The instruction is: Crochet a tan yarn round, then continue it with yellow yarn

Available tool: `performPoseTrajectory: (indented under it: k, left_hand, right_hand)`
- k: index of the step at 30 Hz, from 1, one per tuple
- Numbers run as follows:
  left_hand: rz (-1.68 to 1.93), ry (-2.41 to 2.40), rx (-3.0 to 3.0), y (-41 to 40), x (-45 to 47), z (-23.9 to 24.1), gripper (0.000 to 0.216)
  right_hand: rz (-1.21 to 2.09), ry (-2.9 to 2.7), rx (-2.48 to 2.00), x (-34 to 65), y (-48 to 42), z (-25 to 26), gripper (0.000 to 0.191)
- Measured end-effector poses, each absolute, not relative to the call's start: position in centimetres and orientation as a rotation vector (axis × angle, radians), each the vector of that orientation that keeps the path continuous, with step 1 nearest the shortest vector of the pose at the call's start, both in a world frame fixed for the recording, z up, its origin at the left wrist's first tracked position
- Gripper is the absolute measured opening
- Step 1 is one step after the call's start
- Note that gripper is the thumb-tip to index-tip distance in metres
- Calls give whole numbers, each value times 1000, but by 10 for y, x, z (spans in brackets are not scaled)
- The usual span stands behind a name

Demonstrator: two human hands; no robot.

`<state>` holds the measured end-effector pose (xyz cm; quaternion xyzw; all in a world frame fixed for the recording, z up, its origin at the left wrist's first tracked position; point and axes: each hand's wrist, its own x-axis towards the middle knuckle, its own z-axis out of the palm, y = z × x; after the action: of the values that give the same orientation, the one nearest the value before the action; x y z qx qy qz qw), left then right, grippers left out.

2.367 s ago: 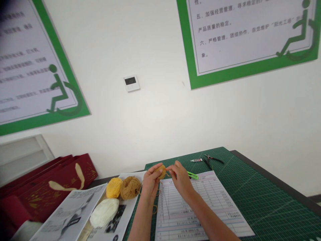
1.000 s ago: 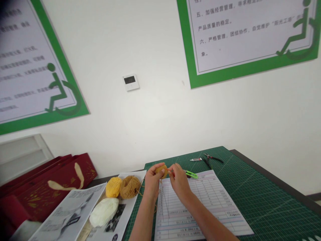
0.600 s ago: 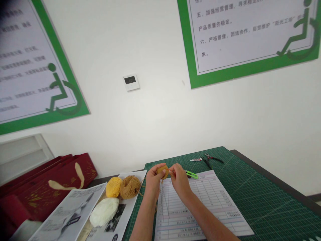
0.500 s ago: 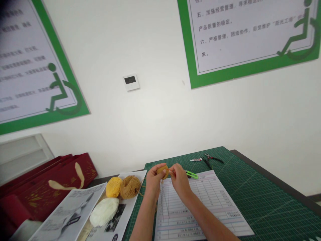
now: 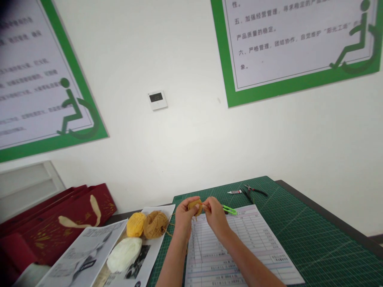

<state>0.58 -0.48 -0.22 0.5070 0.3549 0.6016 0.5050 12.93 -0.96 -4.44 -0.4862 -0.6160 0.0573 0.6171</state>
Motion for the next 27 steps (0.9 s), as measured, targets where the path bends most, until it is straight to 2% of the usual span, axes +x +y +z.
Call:
performPoseTrajectory:
  k: [27]
  left_hand:
    - [1404,736,1151,-5,0,0,29]
  right_hand:
    - [249,-1473,-1075,135,-11,-36,17]
